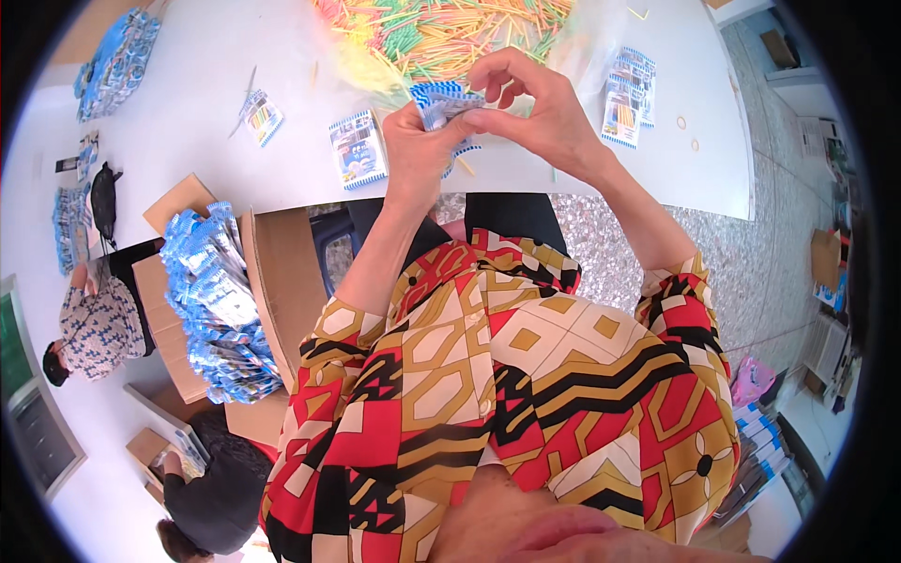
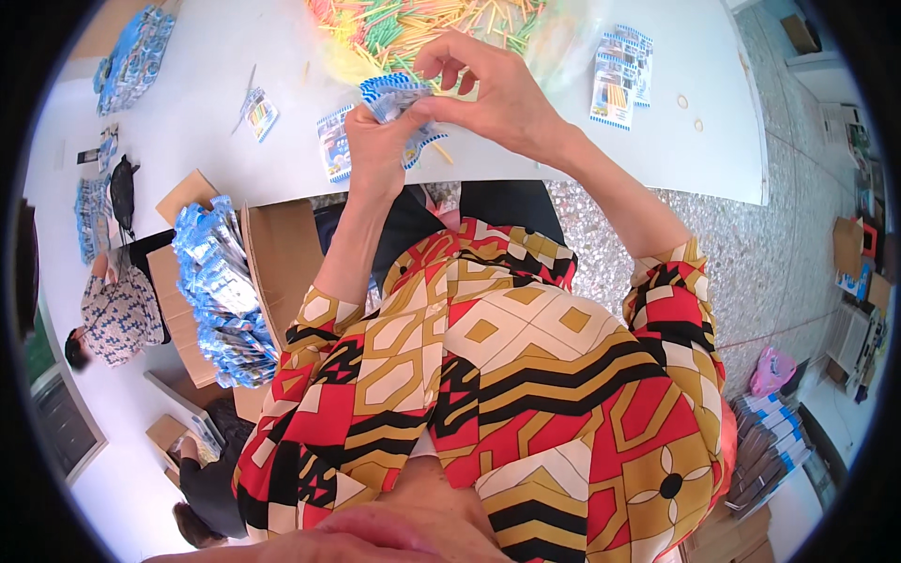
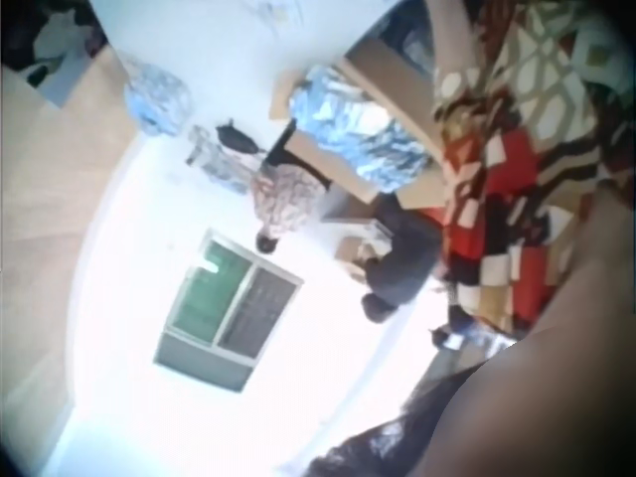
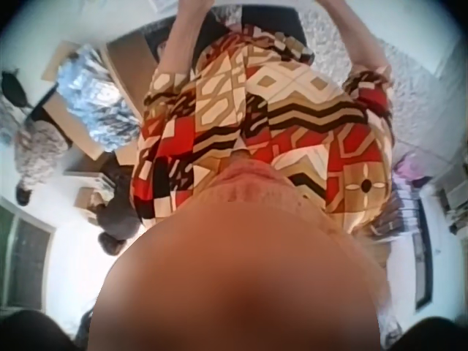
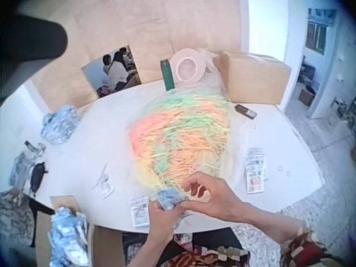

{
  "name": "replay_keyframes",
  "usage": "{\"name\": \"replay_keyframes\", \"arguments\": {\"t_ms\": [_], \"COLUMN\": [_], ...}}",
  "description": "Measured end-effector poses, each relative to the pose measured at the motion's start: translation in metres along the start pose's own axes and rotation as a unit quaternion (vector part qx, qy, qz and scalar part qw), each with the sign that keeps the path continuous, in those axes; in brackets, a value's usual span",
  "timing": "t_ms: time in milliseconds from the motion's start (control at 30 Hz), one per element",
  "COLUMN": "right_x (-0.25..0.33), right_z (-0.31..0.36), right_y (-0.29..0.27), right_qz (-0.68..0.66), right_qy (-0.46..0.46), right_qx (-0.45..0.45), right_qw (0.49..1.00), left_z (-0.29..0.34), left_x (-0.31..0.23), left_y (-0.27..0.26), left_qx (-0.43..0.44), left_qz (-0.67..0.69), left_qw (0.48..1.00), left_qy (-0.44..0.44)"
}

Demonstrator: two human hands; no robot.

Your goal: Packing colorful rubber bands into individual small plastic bags.

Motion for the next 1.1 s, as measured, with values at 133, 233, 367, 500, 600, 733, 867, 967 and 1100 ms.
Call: {"name": "replay_keyframes", "arguments": {"t_ms": [133,233,367,500,600,733,867,967,1100], "right_x": [0.005,0.005,0.004,0.010,0.017,0.016,0.007,-0.037,-0.098], "right_z": [-0.001,0.000,0.002,0.003,0.001,0.001,-0.010,-0.036,-0.075], "right_y": [0.006,0.006,0.003,0.009,0.011,0.011,0.004,-0.006,-0.009], "right_qz": [-0.018,-0.015,0.024,0.043,0.127,0.139,0.011,0.066,0.225], "right_qy": [-0.005,-0.013,-0.049,-0.059,-0.157,-0.165,-0.109,0.015,-0.001], "right_qx": [-0.002,-0.015,-0.041,-0.010,-0.040,-0.038,-0.044,-0.106,-0.039], "right_qw": [1.000,1.000,0.998,0.997,0.979,0.976,0.993,0.992,0.974], "left_z": [0.005,0.008,0.017,0.020,0.019,0.017,0.016,0.012,0.011], "left_x": [-0.002,0.001,-0.002,-0.003,-0.003,0.000,0.001,0.004,0.003], "left_y": [-0.002,-0.006,-0.016,-0.021,-0.021,-0.023,-0.023,-0.028,-0.025], "left_qx": [0.009,0.019,0.018,0.014,-0.001,-0.007,-0.016,-0.024,-0.028], "left_qz": [-0.045,-0.057,-0.066,-0.073,-0.062,-0.041,-0.003,-0.027,-0.029], "left_qw": [0.999,0.998,0.996,0.997,0.998,0.999,0.999,0.999,0.999], "left_qy": [0.007,-0.013,-0.052,-0.022,-0.017,-0.028,-0.028,-0.025,-0.020]}}
Point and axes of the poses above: each hand's wrist, its own z-axis away from the middle knuckle, its own y-axis out of the palm, x = y × z, the point moved 3 cm from there along -z, towards the middle knuckle, and after that the axes turned 10 degrees about z, right-handed, at the moved point
